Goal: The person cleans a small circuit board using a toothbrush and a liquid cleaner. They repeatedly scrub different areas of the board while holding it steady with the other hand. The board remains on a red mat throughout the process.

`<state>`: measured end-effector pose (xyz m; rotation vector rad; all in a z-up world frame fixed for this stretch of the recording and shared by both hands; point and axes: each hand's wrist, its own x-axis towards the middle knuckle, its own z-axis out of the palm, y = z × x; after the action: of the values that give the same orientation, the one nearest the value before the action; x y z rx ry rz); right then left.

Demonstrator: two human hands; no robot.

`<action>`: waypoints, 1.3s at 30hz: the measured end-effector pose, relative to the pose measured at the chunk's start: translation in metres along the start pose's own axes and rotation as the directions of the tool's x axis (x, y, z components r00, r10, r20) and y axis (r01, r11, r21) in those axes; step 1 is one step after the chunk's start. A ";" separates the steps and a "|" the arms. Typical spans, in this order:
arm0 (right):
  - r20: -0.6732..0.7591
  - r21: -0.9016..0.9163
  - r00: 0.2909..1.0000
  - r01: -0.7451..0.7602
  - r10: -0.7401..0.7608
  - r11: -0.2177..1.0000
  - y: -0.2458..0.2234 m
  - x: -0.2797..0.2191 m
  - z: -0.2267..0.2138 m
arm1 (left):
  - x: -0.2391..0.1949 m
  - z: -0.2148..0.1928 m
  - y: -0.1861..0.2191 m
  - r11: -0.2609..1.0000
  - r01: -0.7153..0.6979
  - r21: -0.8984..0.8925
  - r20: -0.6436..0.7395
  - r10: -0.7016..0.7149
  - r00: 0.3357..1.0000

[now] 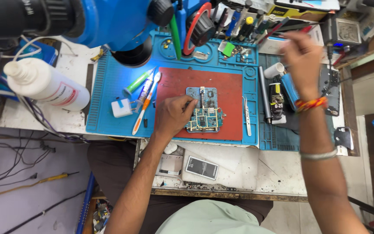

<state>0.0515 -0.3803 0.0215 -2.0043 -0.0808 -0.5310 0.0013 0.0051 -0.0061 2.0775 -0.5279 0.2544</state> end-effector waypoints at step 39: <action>0.155 -0.033 0.887 0.445 -0.436 0.895 -0.117 -0.076 0.158 | -0.004 0.003 -0.012 0.997 0.021 -0.077 -0.012 -0.022 1.000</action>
<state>0.0027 -0.1749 0.0270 -2.0938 -0.6300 -0.6801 0.0032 0.0089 -0.0187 2.0042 -0.4991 0.2312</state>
